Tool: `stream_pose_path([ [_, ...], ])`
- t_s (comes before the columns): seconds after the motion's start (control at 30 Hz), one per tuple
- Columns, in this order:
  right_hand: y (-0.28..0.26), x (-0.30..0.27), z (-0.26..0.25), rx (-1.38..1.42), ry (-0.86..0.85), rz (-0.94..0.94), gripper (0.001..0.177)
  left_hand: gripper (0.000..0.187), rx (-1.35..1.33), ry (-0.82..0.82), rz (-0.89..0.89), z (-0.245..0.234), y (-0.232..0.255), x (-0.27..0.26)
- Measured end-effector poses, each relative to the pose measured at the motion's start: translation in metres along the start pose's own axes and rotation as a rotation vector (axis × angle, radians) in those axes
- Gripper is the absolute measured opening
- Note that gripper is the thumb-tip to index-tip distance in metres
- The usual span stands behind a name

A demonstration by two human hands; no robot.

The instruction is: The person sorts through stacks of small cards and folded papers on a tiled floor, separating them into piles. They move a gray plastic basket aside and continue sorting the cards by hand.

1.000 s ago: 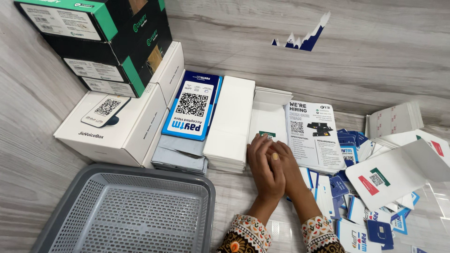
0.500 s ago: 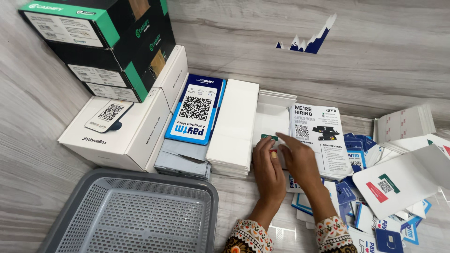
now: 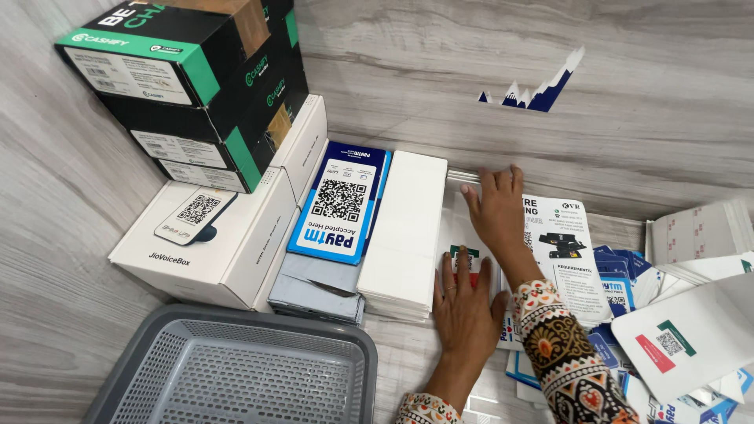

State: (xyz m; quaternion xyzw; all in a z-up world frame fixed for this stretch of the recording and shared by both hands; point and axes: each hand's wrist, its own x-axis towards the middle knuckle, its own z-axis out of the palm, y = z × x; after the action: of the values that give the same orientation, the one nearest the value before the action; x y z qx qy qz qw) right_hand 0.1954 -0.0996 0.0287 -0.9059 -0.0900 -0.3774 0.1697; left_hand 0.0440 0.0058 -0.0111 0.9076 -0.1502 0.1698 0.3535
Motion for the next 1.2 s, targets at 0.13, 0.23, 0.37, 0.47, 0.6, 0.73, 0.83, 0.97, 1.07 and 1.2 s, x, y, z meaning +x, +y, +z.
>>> stream_pose_path([
  [0.13,-0.004,-0.004,0.019,-0.030,0.034,0.132,0.033,0.058,0.039,-0.006,-0.002,0.005,-0.001,0.001],
  [0.23,-0.011,-0.003,0.022,0.006,0.038,0.227,0.029,0.059,0.010,-0.137,-0.051,0.007,0.000,0.004],
  [0.37,-0.023,-0.001,0.021,0.027,0.047,0.323,0.026,0.054,0.058,-0.087,-0.008,0.010,-0.001,0.007],
  [0.47,-0.026,-0.002,0.018,0.023,-0.034,0.409,0.027,0.056,-0.005,-0.127,-0.046,0.012,-0.001,0.009],
  [0.6,-0.016,0.000,0.009,0.065,-0.135,0.303,0.034,0.055,-0.023,-0.084,-0.050,0.009,0.002,0.009],
  [0.73,-0.010,-0.018,0.001,-0.022,-0.191,0.184,0.061,0.056,-0.010,-0.091,-0.053,0.001,0.003,0.009],
  [0.83,-0.008,-0.051,-0.017,-0.076,-0.191,0.254,0.076,0.054,-0.033,-0.102,-0.060,-0.002,0.006,0.010],
  [0.97,0.009,-0.089,-0.060,-0.209,-0.207,0.434,0.089,0.051,-0.039,-0.013,-0.018,-0.003,0.004,0.006],
  [1.07,0.036,-0.117,-0.109,-0.326,-0.138,0.562,0.096,0.049,-0.047,-0.025,-0.030,0.000,0.001,0.004],
  [1.2,0.078,-0.156,-0.162,-0.502,0.001,0.725,0.103,0.044,-0.115,0.052,0.037,0.006,-0.002,0.000],
])
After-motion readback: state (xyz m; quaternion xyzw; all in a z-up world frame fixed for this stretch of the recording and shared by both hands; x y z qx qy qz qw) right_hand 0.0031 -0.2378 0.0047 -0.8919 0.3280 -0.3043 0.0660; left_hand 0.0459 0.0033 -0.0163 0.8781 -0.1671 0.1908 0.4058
